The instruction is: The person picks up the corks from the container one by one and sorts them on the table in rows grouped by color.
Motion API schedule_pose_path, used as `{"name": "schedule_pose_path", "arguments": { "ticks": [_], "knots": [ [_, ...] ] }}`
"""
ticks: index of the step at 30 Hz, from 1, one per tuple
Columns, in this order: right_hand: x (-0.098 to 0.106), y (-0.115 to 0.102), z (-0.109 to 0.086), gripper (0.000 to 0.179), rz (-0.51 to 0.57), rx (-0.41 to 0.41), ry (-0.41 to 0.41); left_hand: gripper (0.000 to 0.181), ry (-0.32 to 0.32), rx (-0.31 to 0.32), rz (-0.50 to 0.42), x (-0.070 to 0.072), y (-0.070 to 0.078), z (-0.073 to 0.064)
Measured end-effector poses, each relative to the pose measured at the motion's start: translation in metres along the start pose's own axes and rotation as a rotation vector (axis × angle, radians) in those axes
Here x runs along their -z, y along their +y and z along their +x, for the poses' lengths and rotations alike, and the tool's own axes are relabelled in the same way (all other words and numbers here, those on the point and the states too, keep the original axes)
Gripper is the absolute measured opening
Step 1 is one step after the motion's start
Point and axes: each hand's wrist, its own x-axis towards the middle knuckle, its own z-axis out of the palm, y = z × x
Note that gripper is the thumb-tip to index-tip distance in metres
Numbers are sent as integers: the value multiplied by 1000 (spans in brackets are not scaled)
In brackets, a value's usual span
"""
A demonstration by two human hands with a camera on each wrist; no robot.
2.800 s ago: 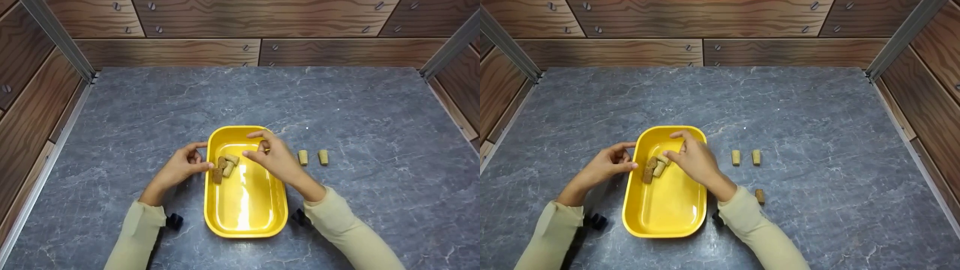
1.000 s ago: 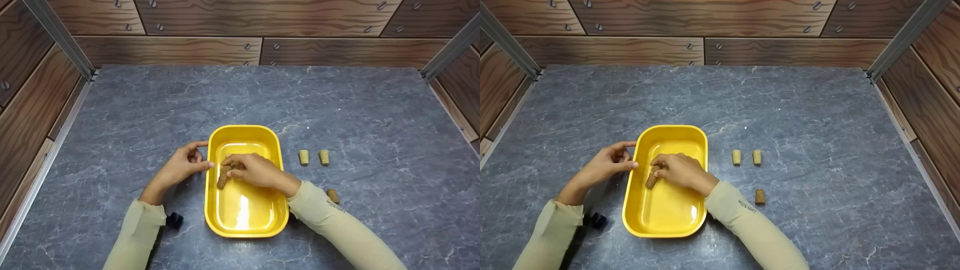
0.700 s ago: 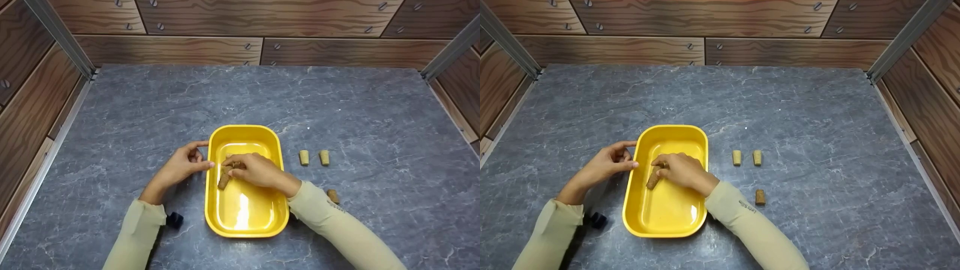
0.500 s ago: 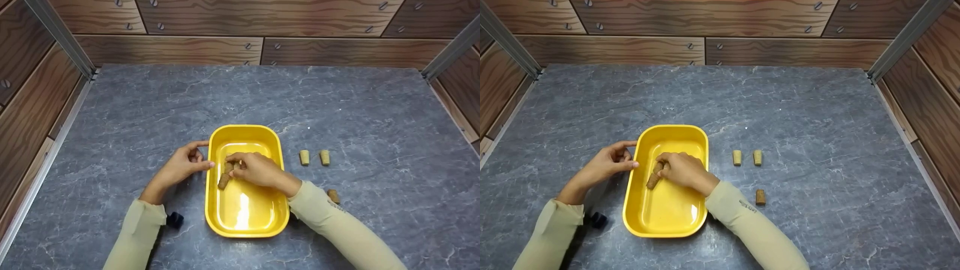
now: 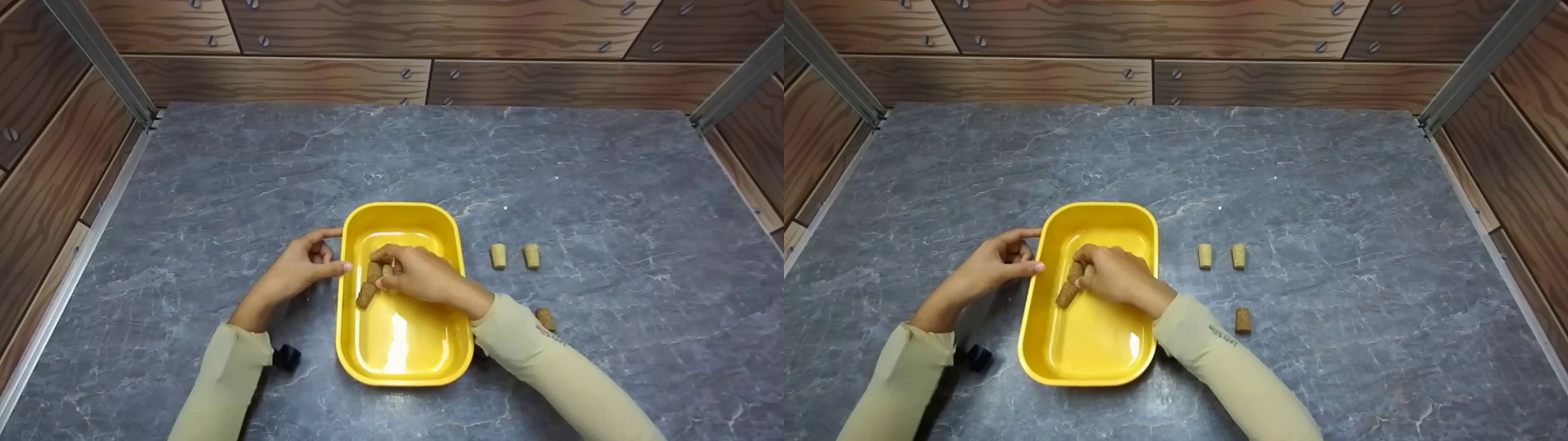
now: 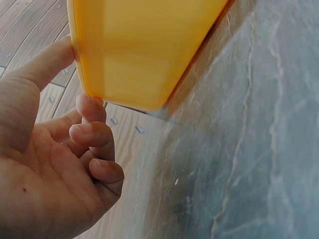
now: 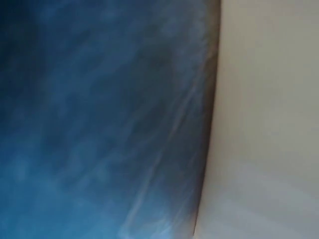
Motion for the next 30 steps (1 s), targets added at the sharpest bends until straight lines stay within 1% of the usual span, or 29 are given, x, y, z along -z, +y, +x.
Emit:
{"name": "schedule_pose_path", "arguments": {
  "ticks": [7, 12, 16, 19, 24, 30],
  "knots": [
    [12, -2, -8, 37, 157, 51, 49, 62, 0, -4, 3, -1, -1, 2],
    [26, -7, -22, 39, 251, 100, 72, 63, 8, 7, 10, 0, 0, 2],
    [38, -8, -33, 41, 315, 101, 69, 63, 10, 21, 5, 1, -1, 1],
    [46, -6, -42, 42, 330, 99, 74, 64, 9, 30, 4, 1, -2, 1],
    [60, 1, -59, 42, 324, 105, 102, 64, 5, 34, -1, 1, -2, 1],
    [76, 15, -85, 43, 336, 99, 140, 63, -4, 24, 18, 1, -2, 0]
  ]
}}
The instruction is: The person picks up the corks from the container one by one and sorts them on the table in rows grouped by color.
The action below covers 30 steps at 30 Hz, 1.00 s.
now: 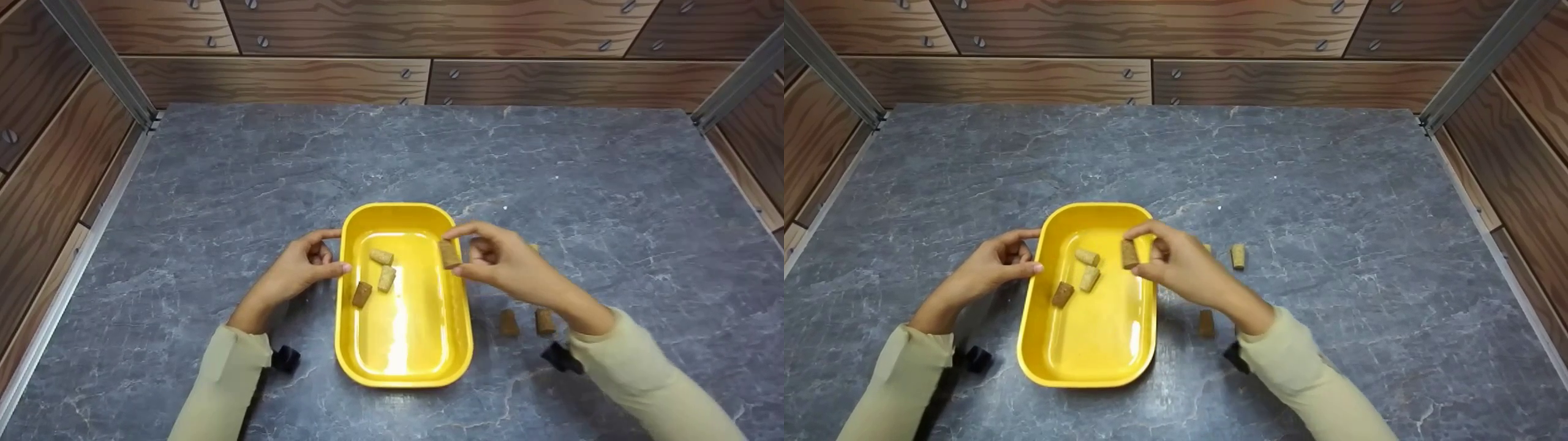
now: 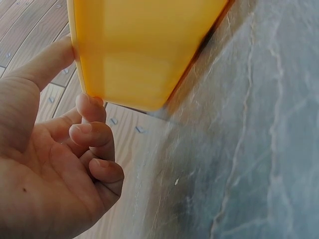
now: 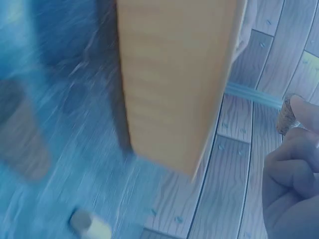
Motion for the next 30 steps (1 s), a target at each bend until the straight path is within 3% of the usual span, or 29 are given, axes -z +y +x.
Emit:
{"name": "schedule_pose_path", "arguments": {
  "ticks": [17, 24, 30],
  "knots": [
    [61, 37, -71, 44, -116, -1, 152, 63, 5, 14, -8, 0, 0, 0],
    [75, 71, -99, 46, -119, -103, 172, 63, 2, 14, -22, 0, -1, 0],
    [77, 99, -119, 48, -98, -180, 126, 64, -1, 3, -14, 0, -1, 1]
  ]
}}
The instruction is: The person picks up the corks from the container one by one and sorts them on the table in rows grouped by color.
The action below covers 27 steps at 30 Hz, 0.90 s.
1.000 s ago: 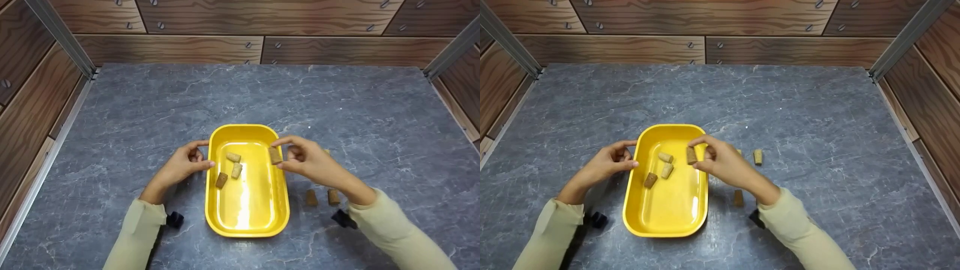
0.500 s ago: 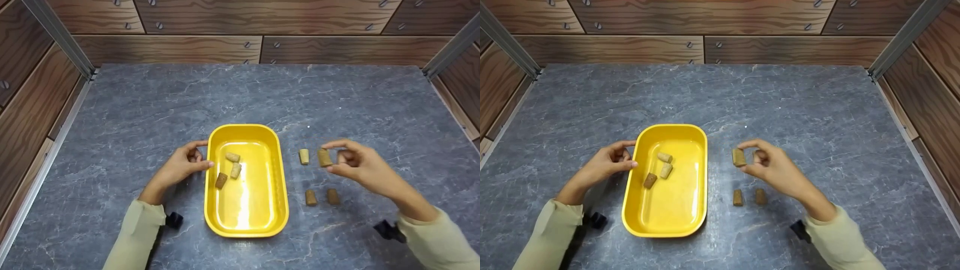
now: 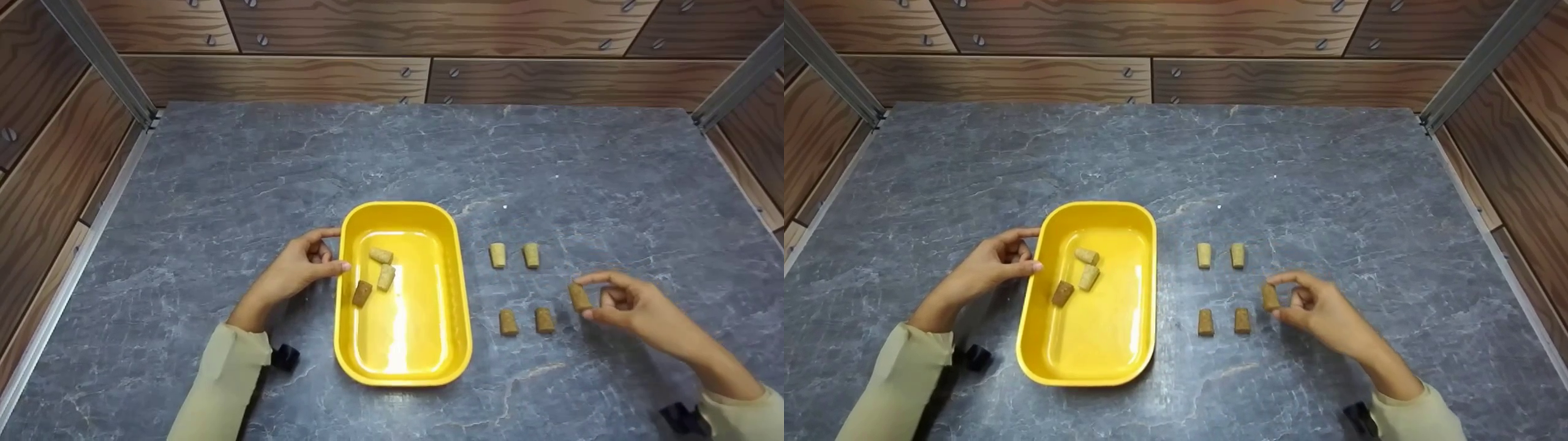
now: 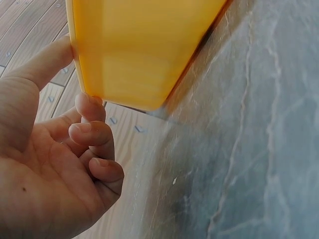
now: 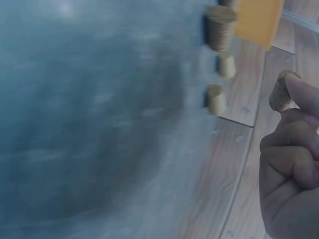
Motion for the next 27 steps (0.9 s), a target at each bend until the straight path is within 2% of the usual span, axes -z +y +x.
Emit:
{"name": "schedule_pose_path", "arguments": {
  "ticks": [6, 11, 18, 27],
  "knots": [
    [-2, 12, -5, 51, -7, -77, -106, 63, 4, 1, -4, -1, 1, 1],
    [-1, 13, -4, 50, -39, -96, -158, 63, 15, 2, -24, -1, 2, 1],
    [-6, 16, -1, 46, -110, -75, -173, 63, 19, 4, -17, -1, 1, 1],
    [-10, 16, 1, 45, -185, -97, -158, 63, 9, -3, -1, -1, 1, -1]
  ]
}}
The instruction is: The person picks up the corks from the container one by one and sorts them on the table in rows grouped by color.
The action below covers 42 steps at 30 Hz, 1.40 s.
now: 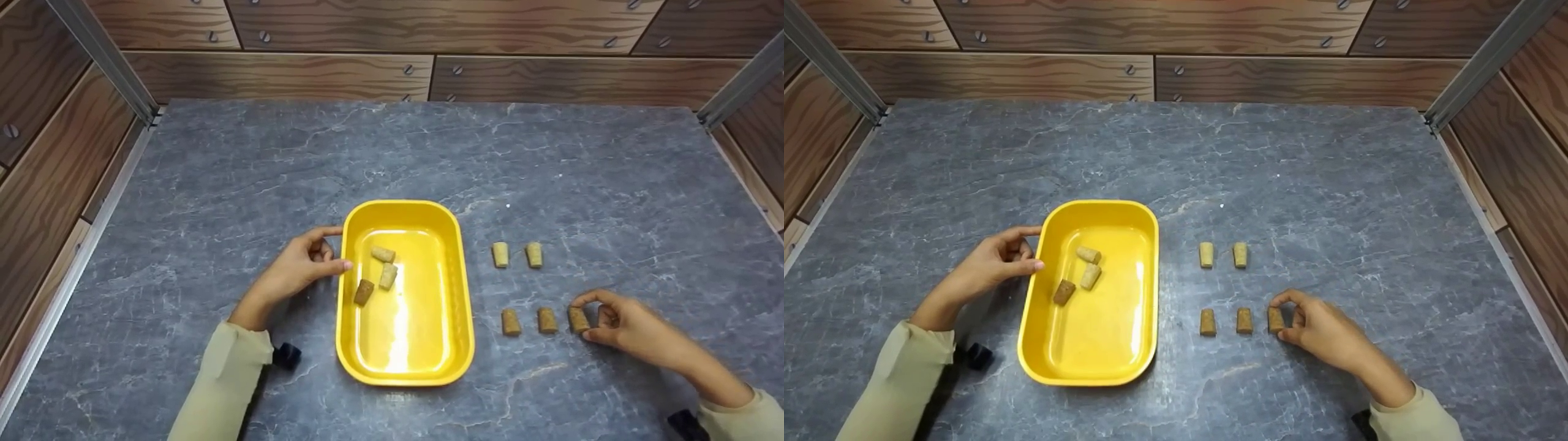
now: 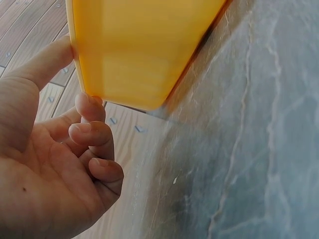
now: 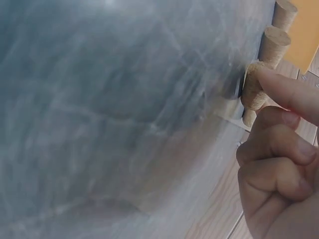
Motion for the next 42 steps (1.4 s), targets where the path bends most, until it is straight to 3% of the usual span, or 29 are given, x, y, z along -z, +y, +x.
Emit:
{"name": "schedule_pose_path", "arguments": {
  "ticks": [8, 19, 26, 34, 42],
  "knots": [
    [0, -2, 0, 44, -46, -26, 13, 63, 1, -5, 18, 0, 0, 0],
    [0, 0, -1, 49, -21, -3, 18, 64, 7, 0, 17, 0, 0, 0],
    [5, -6, -3, 55, 18, -36, 55, 64, 9, 3, 19, 0, 2, 0],
    [-2, -32, 2, 52, 94, 64, 197, 63, -2, -8, -4, 0, 1, 0],
    [-9, -71, 20, 45, 136, 184, 269, 63, -1, -7, 19, 0, 0, 0]
  ]
}}
